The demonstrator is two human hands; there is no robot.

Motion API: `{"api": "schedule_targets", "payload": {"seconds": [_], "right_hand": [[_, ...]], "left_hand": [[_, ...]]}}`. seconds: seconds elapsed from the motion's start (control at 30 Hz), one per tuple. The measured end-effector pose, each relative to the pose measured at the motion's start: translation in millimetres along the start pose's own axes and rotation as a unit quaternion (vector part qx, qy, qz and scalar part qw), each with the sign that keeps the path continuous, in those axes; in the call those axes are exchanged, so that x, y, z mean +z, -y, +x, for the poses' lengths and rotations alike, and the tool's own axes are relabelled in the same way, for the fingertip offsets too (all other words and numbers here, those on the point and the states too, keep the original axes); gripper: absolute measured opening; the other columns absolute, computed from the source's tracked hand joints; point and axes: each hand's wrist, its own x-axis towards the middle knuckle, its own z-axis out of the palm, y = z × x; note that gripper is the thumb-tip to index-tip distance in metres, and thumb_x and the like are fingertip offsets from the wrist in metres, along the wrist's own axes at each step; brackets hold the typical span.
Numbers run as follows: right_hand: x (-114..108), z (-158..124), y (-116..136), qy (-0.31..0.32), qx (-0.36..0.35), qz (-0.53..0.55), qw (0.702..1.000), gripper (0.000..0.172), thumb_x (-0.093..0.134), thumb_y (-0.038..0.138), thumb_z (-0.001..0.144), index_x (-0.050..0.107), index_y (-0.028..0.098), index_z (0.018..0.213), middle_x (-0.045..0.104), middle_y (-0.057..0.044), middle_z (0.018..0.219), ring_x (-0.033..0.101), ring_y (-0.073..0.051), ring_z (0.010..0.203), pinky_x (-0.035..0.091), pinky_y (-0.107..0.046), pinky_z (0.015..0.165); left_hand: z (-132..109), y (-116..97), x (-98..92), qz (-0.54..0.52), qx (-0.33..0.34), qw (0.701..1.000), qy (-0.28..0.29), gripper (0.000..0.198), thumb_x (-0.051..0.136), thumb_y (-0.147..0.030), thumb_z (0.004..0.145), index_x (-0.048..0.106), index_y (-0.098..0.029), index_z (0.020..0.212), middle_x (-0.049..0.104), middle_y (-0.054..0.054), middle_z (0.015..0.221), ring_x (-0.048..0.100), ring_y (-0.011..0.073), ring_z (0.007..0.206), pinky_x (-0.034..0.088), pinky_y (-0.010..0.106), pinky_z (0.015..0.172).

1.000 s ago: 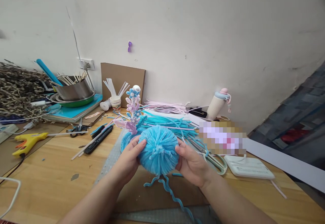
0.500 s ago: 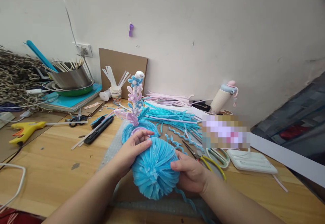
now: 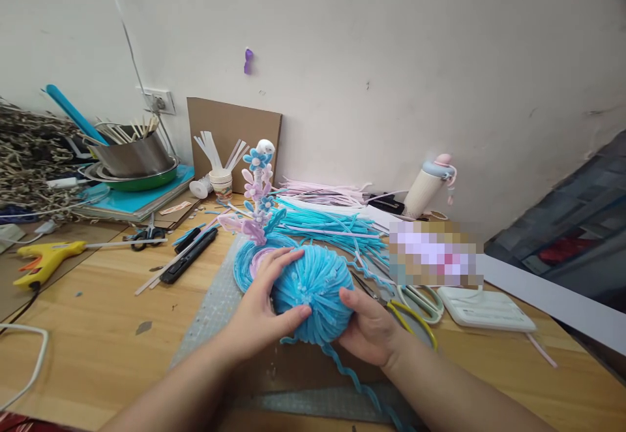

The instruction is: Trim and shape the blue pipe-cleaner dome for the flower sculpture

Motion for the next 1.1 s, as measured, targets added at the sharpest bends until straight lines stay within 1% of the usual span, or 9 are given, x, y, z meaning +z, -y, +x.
{"api": "schedule_targets", "payload": {"seconds": [0.13,0.23,0.33,0.43,0.5,0.7,0.83,0.97,1.1], "right_hand": [[3,-1,3,0.006,0.001,-0.028,1.000,0.058,0.074,0.023,0.072,0.056,0.024,0.127,0.071,-0.006,0.111,0.064,-0.023,0.104,0.040,-0.044,0.101],[7,-1,1,0.002,-0.016,-0.036,0.999,0.055,0.073,0.022,0.072,0.058,0.024,0.124,0.071,-0.005,0.111,0.063,-0.023,0.104,0.041,-0.044,0.101],[7,-1,-1,-0.012,-0.045,-0.054,0.997,0.046,0.073,0.021,0.072,0.063,0.023,0.117,0.071,-0.005,0.110,0.063,-0.023,0.104,0.042,-0.044,0.099],[4,-1,1,-0.011,-0.045,-0.065,0.997,0.038,0.073,0.022,0.072,0.067,0.021,0.109,0.071,-0.006,0.109,0.063,-0.023,0.104,0.043,-0.044,0.099],[3,-1,4,-0.005,-0.031,-0.055,0.998,0.036,0.074,0.026,0.073,0.068,0.021,0.108,0.071,-0.006,0.108,0.063,-0.024,0.104,0.043,-0.044,0.099],[7,0,5,-0.049,-0.035,-0.053,0.997,0.039,0.072,0.022,0.075,0.065,0.022,0.114,0.072,-0.006,0.107,0.064,-0.023,0.103,0.043,-0.043,0.100],[8,0,3,-0.044,-0.036,-0.040,0.998,0.045,0.072,0.022,0.075,0.062,0.022,0.118,0.072,-0.006,0.107,0.064,-0.023,0.103,0.043,-0.043,0.099],[8,0,2,-0.035,-0.032,-0.037,0.998,0.047,0.071,0.021,0.075,0.061,0.022,0.120,0.071,-0.006,0.109,0.064,-0.023,0.102,0.044,-0.044,0.099],[10,0,-1,-0.045,-0.033,-0.039,0.998,0.050,0.072,0.019,0.073,0.060,0.022,0.121,0.072,-0.006,0.108,0.065,-0.023,0.101,0.044,-0.043,0.098]], "left_hand": [[-1,-2,-3.9,0.012,0.006,0.999,0.031,0.065,0.070,-0.040,0.075,0.046,-0.032,0.135,0.037,0.007,0.146,0.024,0.0326,0.139,0.019,0.049,0.114],[-2,1,-0.7,-0.015,0.006,1.000,0.008,0.062,0.068,-0.039,0.077,0.046,-0.031,0.135,0.034,0.006,0.148,0.022,0.0316,0.140,0.018,0.048,0.115],[-1,5,5.9,-0.104,-0.036,0.993,-0.037,0.066,0.069,-0.039,0.076,0.043,-0.027,0.135,0.037,0.011,0.145,0.030,0.0326,0.136,0.027,0.048,0.111],[1,6,9.4,-0.230,-0.091,0.969,-0.021,0.071,0.071,-0.040,0.075,0.039,-0.024,0.137,0.042,0.013,0.142,0.038,0.0322,0.132,0.036,0.045,0.107],[2,5,8.6,-0.267,-0.107,0.958,-0.005,0.072,0.073,-0.038,0.074,0.041,-0.024,0.136,0.043,0.011,0.142,0.038,0.0308,0.133,0.036,0.042,0.107],[2,3,3.5,-0.263,-0.115,0.958,0.019,0.073,0.075,-0.037,0.072,0.043,-0.026,0.137,0.039,0.006,0.147,0.032,0.0276,0.137,0.031,0.037,0.111],[1,4,4.4,-0.265,-0.119,0.957,0.018,0.072,0.073,-0.036,0.074,0.042,-0.026,0.138,0.040,0.006,0.148,0.033,0.0269,0.137,0.031,0.036,0.111],[1,5,5.1,-0.270,-0.127,0.954,0.015,0.072,0.072,-0.036,0.074,0.043,-0.026,0.139,0.039,0.006,0.149,0.032,0.0283,0.137,0.032,0.038,0.111],[2,7,6.8,-0.273,-0.133,0.953,0.012,0.069,0.072,-0.036,0.075,0.045,-0.024,0.137,0.044,0.008,0.146,0.038,0.0297,0.134,0.032,0.043,0.110]]}}
